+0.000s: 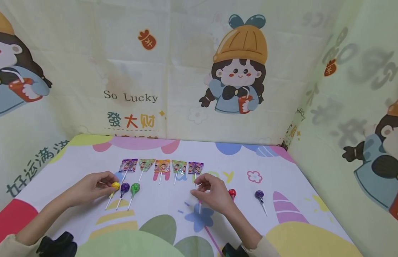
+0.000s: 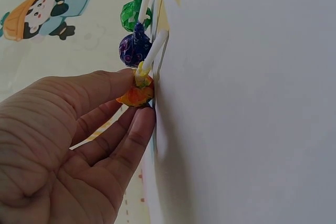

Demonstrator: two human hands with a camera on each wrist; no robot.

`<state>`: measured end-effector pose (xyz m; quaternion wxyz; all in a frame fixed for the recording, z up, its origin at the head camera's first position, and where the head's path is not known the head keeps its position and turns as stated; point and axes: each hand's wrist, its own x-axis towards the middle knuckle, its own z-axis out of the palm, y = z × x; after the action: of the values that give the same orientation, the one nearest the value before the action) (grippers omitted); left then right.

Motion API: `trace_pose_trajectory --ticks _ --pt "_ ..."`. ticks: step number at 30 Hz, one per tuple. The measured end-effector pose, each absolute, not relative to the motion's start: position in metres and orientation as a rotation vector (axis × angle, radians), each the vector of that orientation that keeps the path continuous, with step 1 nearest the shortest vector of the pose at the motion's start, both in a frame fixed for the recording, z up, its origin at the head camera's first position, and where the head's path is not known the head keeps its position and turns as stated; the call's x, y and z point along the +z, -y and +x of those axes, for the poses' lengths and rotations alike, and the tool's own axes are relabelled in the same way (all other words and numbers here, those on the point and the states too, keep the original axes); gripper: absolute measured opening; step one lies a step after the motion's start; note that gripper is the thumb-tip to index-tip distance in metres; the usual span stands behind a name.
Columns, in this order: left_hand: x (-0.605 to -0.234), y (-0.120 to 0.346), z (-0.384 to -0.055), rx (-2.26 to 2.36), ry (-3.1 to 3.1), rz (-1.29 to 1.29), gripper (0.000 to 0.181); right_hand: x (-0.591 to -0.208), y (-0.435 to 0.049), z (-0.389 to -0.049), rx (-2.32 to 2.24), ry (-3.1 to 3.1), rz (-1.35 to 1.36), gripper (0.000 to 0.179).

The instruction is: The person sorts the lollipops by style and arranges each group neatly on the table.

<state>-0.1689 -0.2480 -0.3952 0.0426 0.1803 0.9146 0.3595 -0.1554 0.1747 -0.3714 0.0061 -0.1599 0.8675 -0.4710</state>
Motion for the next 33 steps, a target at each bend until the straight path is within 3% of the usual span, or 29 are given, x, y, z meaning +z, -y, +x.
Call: trace_pose_trajectory --ticks 33 --pt "-0.395 0.248 -0.170 1.092 -2.787 0.524 0.021 -0.392 -0.190 -0.163 -1.362 -2.704 -0.333 0.027"
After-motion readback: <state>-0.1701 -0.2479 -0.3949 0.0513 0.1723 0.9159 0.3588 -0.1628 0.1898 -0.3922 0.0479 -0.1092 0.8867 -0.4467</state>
